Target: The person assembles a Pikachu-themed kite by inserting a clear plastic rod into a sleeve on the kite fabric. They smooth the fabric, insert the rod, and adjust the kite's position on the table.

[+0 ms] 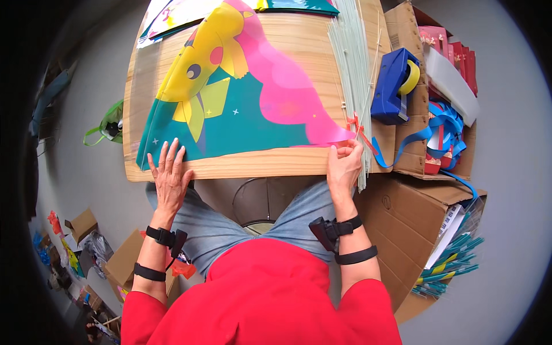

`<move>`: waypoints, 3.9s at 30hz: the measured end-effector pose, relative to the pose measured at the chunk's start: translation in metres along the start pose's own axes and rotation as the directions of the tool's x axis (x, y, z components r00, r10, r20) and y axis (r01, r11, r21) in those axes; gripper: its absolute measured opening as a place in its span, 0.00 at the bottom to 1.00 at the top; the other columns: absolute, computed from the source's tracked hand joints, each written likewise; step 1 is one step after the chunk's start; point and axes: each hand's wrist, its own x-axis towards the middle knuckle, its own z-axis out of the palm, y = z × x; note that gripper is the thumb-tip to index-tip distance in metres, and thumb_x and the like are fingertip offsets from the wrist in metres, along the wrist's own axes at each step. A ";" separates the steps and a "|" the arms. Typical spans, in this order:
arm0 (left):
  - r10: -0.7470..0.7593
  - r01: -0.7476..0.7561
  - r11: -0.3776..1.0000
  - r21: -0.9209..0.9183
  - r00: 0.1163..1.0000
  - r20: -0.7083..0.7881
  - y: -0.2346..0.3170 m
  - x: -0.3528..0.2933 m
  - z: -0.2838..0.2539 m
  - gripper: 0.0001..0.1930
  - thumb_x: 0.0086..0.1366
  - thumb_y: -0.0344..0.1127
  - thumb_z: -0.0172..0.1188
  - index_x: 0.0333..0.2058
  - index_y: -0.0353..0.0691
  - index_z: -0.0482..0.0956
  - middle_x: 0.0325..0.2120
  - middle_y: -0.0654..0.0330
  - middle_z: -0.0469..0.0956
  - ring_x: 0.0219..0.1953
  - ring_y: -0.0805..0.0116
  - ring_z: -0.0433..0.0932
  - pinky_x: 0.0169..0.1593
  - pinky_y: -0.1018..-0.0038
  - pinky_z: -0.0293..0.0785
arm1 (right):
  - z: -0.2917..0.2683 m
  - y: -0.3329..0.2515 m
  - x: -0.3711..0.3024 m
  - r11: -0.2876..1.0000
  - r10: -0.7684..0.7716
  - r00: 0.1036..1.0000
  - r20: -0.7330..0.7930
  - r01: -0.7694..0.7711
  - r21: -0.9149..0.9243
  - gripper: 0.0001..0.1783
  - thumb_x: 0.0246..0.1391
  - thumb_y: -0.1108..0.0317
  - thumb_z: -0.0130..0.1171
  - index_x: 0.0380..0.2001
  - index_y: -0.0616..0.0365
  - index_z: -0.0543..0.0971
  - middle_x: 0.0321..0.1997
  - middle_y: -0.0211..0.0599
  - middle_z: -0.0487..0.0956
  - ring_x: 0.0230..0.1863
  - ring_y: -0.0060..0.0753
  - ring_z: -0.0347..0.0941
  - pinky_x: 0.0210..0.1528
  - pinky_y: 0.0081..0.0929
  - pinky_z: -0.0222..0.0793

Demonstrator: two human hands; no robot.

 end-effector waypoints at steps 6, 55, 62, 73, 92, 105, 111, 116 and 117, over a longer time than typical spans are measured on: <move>0.162 -0.157 0.985 -0.075 0.984 0.067 0.025 0.010 -0.001 0.43 0.56 0.50 0.61 0.68 0.48 0.52 0.70 0.58 0.48 0.72 0.56 0.43 0.71 0.47 0.26 | 0.011 -0.025 -0.035 0.595 -0.707 0.674 0.213 0.730 -0.335 0.29 0.50 0.72 0.60 0.57 0.60 0.69 0.60 0.46 0.67 0.61 0.46 0.63 0.62 0.44 0.58; -0.015 0.011 0.999 0.047 0.997 0.072 -0.028 -0.024 -0.004 0.45 0.51 0.53 0.65 0.67 0.52 0.57 0.70 0.64 0.50 0.72 0.61 0.43 0.69 0.42 0.23 | 0.040 0.001 -0.043 0.449 -0.615 0.496 0.614 0.859 -0.244 0.53 0.46 0.43 0.61 0.69 0.58 0.52 0.75 0.45 0.44 0.76 0.44 0.35 0.74 0.48 0.30; 0.007 -0.016 0.995 0.102 0.996 0.089 -0.029 -0.014 -0.012 0.47 0.51 0.49 0.67 0.67 0.49 0.53 0.70 0.63 0.47 0.72 0.58 0.41 0.69 0.44 0.20 | 0.050 0.003 -0.042 0.521 -0.676 0.503 0.539 0.843 -0.133 0.51 0.47 0.45 0.62 0.68 0.58 0.54 0.75 0.44 0.46 0.76 0.45 0.37 0.74 0.47 0.32; 0.060 -0.058 0.997 -0.046 0.998 0.024 0.016 -0.025 -0.025 0.46 0.49 0.38 0.70 0.65 0.47 0.56 0.69 0.57 0.50 0.71 0.53 0.45 0.70 0.44 0.27 | -0.036 0.016 0.035 0.940 -0.325 0.936 -0.134 0.304 -0.153 0.08 0.54 0.65 0.59 0.29 0.58 0.77 0.31 0.43 0.77 0.34 0.50 0.75 0.36 0.43 0.70; 0.193 -0.172 0.956 -0.238 0.979 0.065 0.088 -0.053 -0.018 0.33 0.51 0.26 0.64 0.58 0.45 0.67 0.65 0.56 0.57 0.67 0.56 0.56 0.69 0.51 0.43 | -0.041 0.026 0.074 0.872 -0.413 0.902 -0.129 0.351 -0.341 0.05 0.51 0.67 0.59 0.29 0.56 0.77 0.37 0.44 0.75 0.35 0.52 0.76 0.35 0.48 0.71; 0.172 -0.153 0.935 -0.321 0.985 0.032 0.100 -0.056 -0.022 0.31 0.51 0.24 0.61 0.57 0.43 0.69 0.64 0.56 0.60 0.65 0.57 0.60 0.67 0.53 0.50 | 0.023 -0.010 0.108 0.733 -0.321 0.941 0.111 0.321 -0.600 0.11 0.51 0.73 0.51 0.26 0.64 0.83 0.31 0.55 0.81 0.34 0.54 0.81 0.35 0.43 0.77; 0.210 -0.177 0.904 -0.390 0.977 0.043 0.102 -0.051 -0.017 0.30 0.53 0.24 0.61 0.56 0.43 0.68 0.63 0.56 0.61 0.63 0.56 0.62 0.66 0.53 0.53 | 0.018 -0.009 0.101 0.761 -0.368 0.924 0.106 0.365 -0.537 0.10 0.49 0.73 0.53 0.24 0.62 0.83 0.30 0.54 0.81 0.33 0.51 0.81 0.34 0.42 0.76; 0.191 -0.177 0.885 -0.430 0.981 -0.010 0.100 -0.041 -0.017 0.29 0.54 0.25 0.60 0.56 0.43 0.69 0.62 0.57 0.62 0.62 0.55 0.64 0.65 0.54 0.56 | -0.001 -0.023 0.117 0.922 -0.346 0.928 0.138 0.364 -0.134 0.11 0.50 0.63 0.60 0.26 0.62 0.81 0.28 0.47 0.82 0.31 0.47 0.80 0.35 0.37 0.75; 0.187 -0.184 0.879 -0.439 0.982 -0.038 0.101 -0.041 -0.016 0.28 0.54 0.25 0.60 0.55 0.43 0.69 0.61 0.57 0.64 0.61 0.55 0.65 0.65 0.55 0.57 | -0.010 -0.028 0.121 0.915 -0.402 0.912 0.078 0.403 0.011 0.11 0.51 0.63 0.60 0.28 0.62 0.80 0.27 0.45 0.81 0.29 0.42 0.78 0.34 0.34 0.73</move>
